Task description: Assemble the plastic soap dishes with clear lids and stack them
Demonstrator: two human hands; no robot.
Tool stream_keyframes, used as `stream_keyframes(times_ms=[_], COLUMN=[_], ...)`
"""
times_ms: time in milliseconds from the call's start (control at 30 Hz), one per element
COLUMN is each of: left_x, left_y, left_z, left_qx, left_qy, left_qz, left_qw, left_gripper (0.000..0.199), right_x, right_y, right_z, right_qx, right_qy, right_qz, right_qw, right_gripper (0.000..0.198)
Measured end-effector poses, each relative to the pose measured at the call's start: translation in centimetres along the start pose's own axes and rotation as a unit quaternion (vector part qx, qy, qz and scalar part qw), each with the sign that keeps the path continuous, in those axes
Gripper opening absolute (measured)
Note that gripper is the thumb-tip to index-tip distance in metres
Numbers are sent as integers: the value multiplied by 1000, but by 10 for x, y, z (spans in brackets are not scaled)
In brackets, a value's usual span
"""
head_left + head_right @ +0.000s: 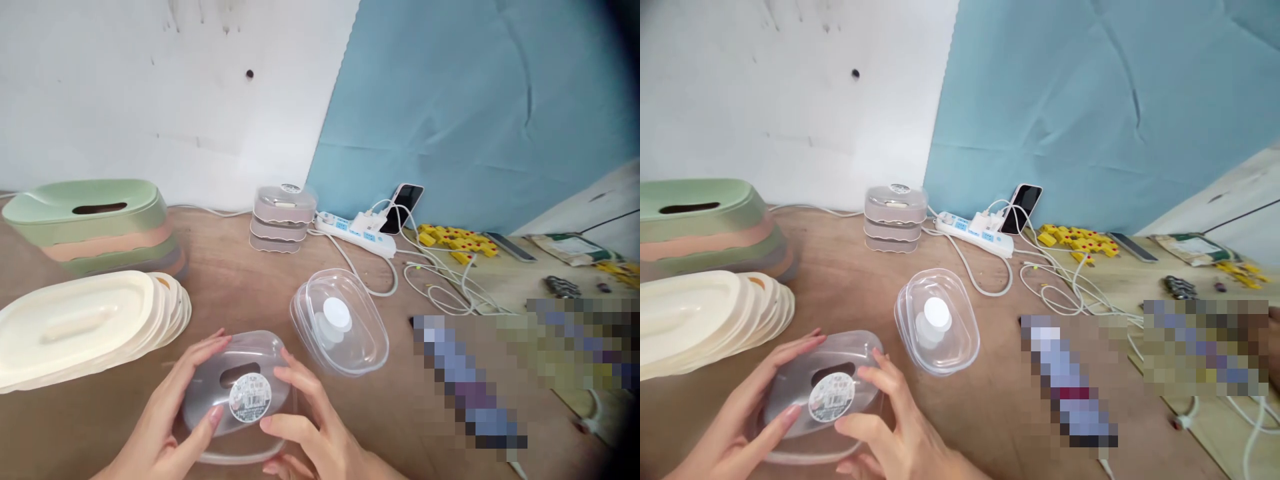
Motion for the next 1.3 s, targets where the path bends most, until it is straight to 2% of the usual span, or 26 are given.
stream_keyframes(times_ms=[167,233,400,500,700,900,1033,1200,1300], left_x=[0,1,2,3,1,4,6,6,4], left_y=[-3,-5,-1,0,6,10,10,9,7], left_z=[1,1,1,1,1,1,2,0,-2], left_qx=[6,12,6,4,-44,-94,-82,-28,-20], left_qy=[7,8,-6,-4,-15,-1,2,0,-1], left_qz=[-3,-1,-20,-34,-21,-101,-108,-60,-48], left_qw=[1000,1000,1000,999,999,990,991,998,999], left_gripper=[51,57,69,67,63,60,60,62,61], right_x=[-9,-11,-9,-7,-4,-3,-3,-7,-8], right_y=[-20,-24,-24,-24,-26,-26,-28,-27,-26], right_z=[-6,-7,-5,-4,-6,-5,-7,-5,-5], right_qx=[137,173,171,162,175,169,167,158,156], right_qy=[-47,-52,-30,-15,1,16,8,-17,-25], right_qz=[64,72,55,40,28,27,35,45,50], right_qw=[987,981,983,986,984,985,985,986,986], right_gripper=[52,57,60,63,62,65,64,60,59])
Point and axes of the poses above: each hand's wrist, its own z-axis towards the middle knuckle, its own x-axis out of the palm, y = z × x, the point moved 8 cm from there along z, towards the middle knuckle, and after that the axes turned 8 degrees about z, right-handed, at the moved point
